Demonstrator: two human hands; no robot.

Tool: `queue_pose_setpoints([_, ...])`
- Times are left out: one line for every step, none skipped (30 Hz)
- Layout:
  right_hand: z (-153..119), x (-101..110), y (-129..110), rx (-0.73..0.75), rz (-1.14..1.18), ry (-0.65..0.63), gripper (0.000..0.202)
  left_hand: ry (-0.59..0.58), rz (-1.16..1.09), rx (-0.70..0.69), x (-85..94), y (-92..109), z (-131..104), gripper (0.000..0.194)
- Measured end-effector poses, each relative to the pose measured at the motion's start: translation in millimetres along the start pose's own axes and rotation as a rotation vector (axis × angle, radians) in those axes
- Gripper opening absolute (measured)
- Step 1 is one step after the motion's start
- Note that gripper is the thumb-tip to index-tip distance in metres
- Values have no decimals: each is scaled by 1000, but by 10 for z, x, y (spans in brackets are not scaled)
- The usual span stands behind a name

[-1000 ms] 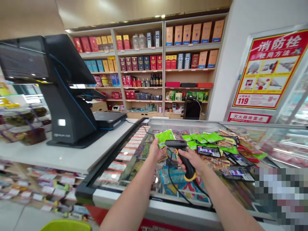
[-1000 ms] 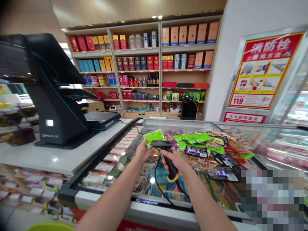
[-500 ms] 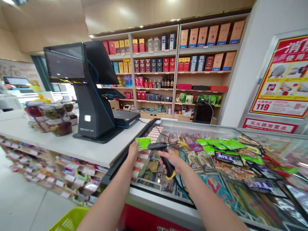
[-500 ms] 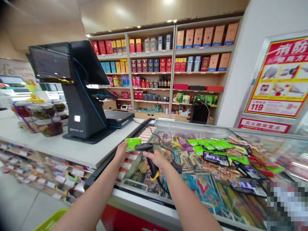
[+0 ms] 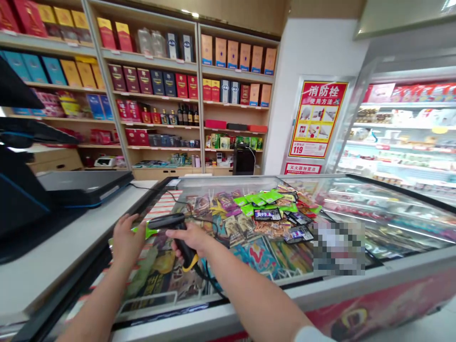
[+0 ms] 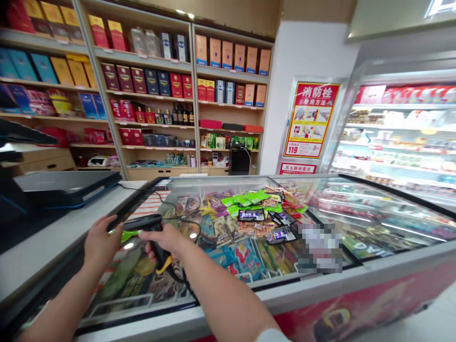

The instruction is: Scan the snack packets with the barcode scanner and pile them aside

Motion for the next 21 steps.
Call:
queue_pose_setpoints([-30, 41, -35, 18, 10, 20, 48, -14, -16, -36, -43, 64, -19, 25])
queue_pose_setpoints([-66, 95, -78, 40, 17, 43, 47, -33, -37, -64, -100, 135, -41, 27])
queue_pose_setpoints([-110, 161, -126, 67, 20, 69, 47, -58, -60, -79, -173, 214, -69, 29])
queue_pose_setpoints([-161, 242, -179, 98, 20, 98, 46, -90, -86, -86, -261, 302, -103, 31])
queue_pose_setpoints([-220, 337, -234, 131, 16, 128, 45, -129, -113, -90, -363, 403, -145, 32])
queue_pose_setpoints([-288, 443, -289, 168, 11, 164, 45, -172, -138, -96, -478, 517, -197, 33])
queue_pose_setpoints([-367, 561, -343, 209, 4, 203, 44, -219, -159, -110, -600, 646, -258, 33])
queue_pose_setpoints([-456, 685, -394, 250, -5, 245, 45, -269, -176, -127, -728, 789, -330, 32])
queue_pose_setpoints([-555, 815, -439, 292, -14, 291, 45, -323, -185, -142, -858, 944, -411, 31])
queue_pose_setpoints([-664, 948, -479, 329, -23, 334, 47, -379, -189, -148, -987, 1109, -499, 30])
queue_pose_setpoints([-781, 1083, -510, 362, -28, 379, 48, -440, -189, -147, -1115, 1282, -592, 28])
queue_pose_setpoints([-904, 1217, -531, 383, -32, 426, 49, -508, -186, -139, -1240, 1461, -687, 25])
queue_pose_setpoints([-1032, 1350, -544, 398, -32, 470, 50, -567, -190, -136, -1360, 1642, -781, 21])
queue_pose_setpoints([-1161, 1481, -548, 410, -30, 513, 51, -610, -206, -135, -1476, 1823, -871, 18])
queue_pose_setpoints([-1290, 1608, -543, 423, -26, 554, 51, -643, -224, -121, -1590, 1997, -954, 17])
queue_pose_setpoints([-1417, 1732, -532, 439, -17, 597, 52, -668, -232, -90, -1702, 2160, -1029, 20])
queue_pose_setpoints([-1537, 1849, -515, 456, -11, 634, 52, -688, -234, -43, -1814, 2308, -1093, 25])
queue_pose_setpoints([-1651, 1958, -494, 477, -3, 668, 52, -703, -236, 21, -1925, 2439, -1146, 31])
queue_pose_setpoints([-1756, 2058, -469, 494, 1, 695, 52, -714, -258, 91, -2033, 2550, -1187, 36])
queue_pose_setpoints([-1850, 2146, -441, 510, 7, 719, 51, -736, -328, 160, -2138, 2643, -1219, 38])
queue_pose_setpoints([-1935, 2221, -411, 526, 16, 742, 51, -757, -410, 220, -2237, 2718, -1240, 39])
Point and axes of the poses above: each hand's wrist, its own z-axis towards the middle knuckle, its own x-axis out of the back of the hand, y = z × x, the point moved 1 cm from there along z, towards the middle knuckle, and after that the axes turned 6 degrees about x, right-handed, at the moved point
